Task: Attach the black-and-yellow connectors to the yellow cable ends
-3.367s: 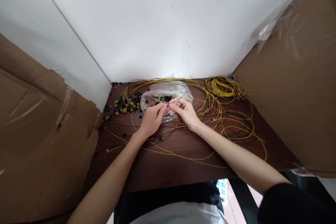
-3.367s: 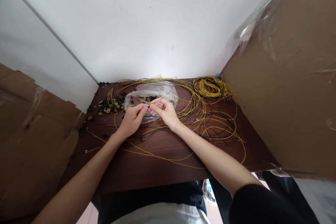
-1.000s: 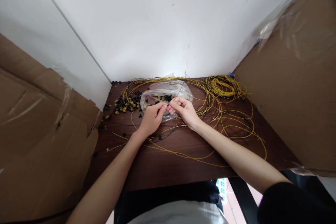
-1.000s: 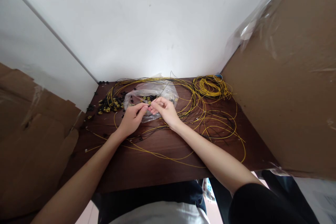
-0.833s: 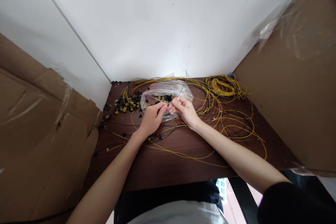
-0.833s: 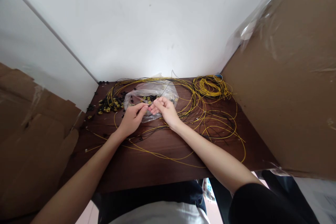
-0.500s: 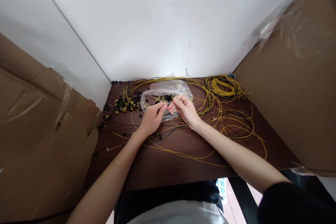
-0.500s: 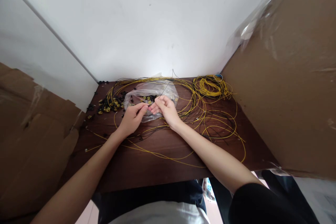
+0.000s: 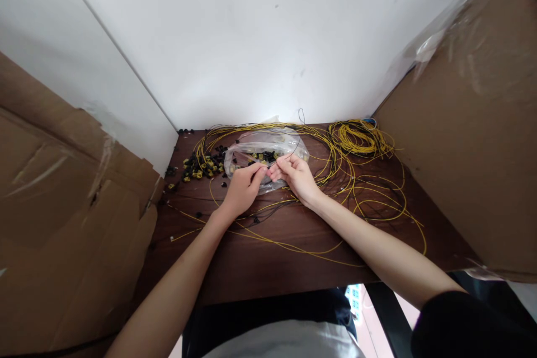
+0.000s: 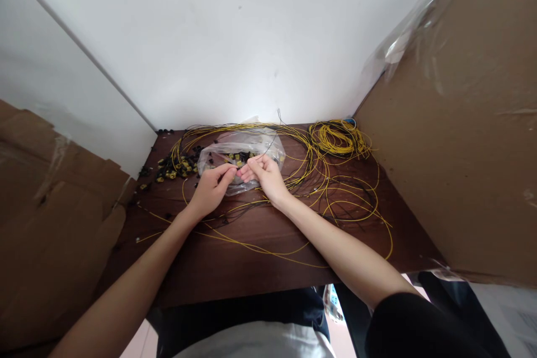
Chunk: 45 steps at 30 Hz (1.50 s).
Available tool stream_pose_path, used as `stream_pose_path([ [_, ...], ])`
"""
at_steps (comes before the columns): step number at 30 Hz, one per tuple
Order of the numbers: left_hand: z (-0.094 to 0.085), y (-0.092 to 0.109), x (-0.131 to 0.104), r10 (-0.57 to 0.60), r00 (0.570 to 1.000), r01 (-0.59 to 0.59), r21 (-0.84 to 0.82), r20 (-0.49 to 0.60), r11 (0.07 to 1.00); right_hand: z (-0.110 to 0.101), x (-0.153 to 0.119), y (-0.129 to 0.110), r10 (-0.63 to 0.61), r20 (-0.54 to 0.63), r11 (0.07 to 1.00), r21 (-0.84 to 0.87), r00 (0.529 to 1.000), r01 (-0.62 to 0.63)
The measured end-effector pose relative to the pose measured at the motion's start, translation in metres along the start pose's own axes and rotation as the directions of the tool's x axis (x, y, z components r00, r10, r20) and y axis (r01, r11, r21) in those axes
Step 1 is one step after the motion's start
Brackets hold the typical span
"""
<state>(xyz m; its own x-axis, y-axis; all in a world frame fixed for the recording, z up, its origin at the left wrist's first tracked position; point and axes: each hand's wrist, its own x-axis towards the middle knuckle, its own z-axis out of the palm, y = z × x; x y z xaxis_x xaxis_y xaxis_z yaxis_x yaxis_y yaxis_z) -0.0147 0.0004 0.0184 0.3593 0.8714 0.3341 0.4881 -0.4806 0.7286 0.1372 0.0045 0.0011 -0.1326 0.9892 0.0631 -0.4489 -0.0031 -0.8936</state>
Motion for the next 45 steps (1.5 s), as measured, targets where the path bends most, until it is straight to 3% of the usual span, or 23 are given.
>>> stream_pose_path([
  [14,-0.0006,-0.0009,0.0006,-0.012,1.000,0.012,0.005,0.001,1.000,0.0011,0.0005,-0.0011,0.025,-0.011,0.998,-0.061,1.000,-0.025],
  [24,-0.0002,-0.0003,0.0006,-0.013,1.000,0.013,-0.013,-0.007,1.000,0.0001,0.0018,-0.0008,0.023,-0.001,0.999,0.027,1.000,-0.023],
  [35,-0.0001,-0.0018,0.0012,-0.027,1.000,0.026,-0.039,-0.011,0.999,0.0014,-0.0009,-0.0025,0.020,0.000,0.996,-0.084,1.000,-0.020],
  [45,0.0003,-0.0031,0.0018,-0.037,0.999,0.037,-0.061,0.005,0.997,-0.0001,0.0013,-0.0010,0.024,0.013,0.999,0.042,1.000,-0.025],
])
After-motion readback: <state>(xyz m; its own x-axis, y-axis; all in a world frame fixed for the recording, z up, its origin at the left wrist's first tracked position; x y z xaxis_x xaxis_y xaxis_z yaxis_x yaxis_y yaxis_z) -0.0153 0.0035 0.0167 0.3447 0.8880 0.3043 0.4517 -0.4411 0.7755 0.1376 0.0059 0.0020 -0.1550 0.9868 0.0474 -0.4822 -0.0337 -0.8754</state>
